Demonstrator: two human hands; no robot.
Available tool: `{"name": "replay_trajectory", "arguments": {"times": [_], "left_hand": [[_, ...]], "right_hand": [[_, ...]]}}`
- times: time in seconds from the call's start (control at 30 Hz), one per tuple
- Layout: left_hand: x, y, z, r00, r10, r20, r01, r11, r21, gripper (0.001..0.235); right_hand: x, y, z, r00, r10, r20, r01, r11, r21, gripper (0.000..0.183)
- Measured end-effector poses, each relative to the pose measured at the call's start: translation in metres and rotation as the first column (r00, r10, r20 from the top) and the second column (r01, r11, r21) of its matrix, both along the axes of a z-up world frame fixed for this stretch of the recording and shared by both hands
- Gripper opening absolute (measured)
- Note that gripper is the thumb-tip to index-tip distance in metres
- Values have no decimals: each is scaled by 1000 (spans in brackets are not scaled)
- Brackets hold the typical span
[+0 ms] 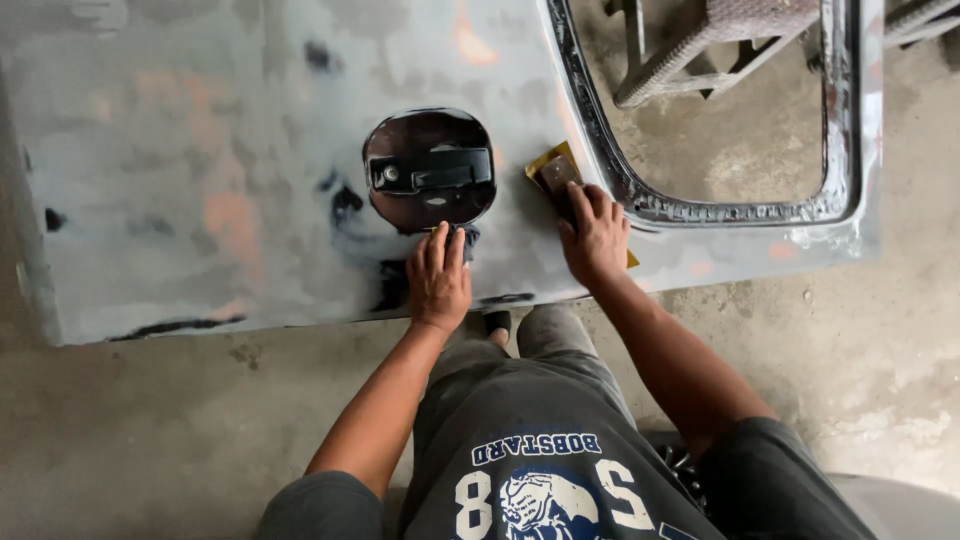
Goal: The person wets a sanding block in a bucket of water, then uses it to sand the surface of a car door. They repeatedly rub the sanding block over the door panel, focusing on the area around the fuel cap and the door edge.
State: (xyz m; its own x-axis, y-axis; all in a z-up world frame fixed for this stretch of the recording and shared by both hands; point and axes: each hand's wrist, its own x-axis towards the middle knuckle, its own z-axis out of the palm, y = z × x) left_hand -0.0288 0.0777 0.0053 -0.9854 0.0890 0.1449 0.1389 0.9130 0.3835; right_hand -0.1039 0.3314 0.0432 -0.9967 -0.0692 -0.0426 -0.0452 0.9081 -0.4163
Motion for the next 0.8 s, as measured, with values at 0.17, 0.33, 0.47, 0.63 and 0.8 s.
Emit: {"name": "replay_trajectory", "arguments": {"times": [0.17, 0.33, 0.47, 0.63, 0.8], "left_hand": [[1, 3, -2, 999, 30, -30, -31, 1000, -5, 61], [-1, 6, 2, 997, 72, 10, -72, 997, -26, 62], [-6, 15, -1, 996, 88, -4, -88, 996, 1, 62], [-31, 32, -3, 996, 78, -32, -78, 997, 8, 59], [-60, 52, -1, 998, 5, -56, -2, 998, 57, 57]], "right_hand": [[29, -15, -19, 901, 409, 146, -419, 907, 46, 66], [-17, 14, -20, 786, 606, 119, -606, 794, -41, 63], [-104, 14, -28, 923, 379, 67, -383, 920, 79, 68], [-115, -8, -24, 984, 142, -106, -143, 990, -10, 73], [-43, 26, -8, 833, 552, 39, -549, 833, -70, 70]]}}
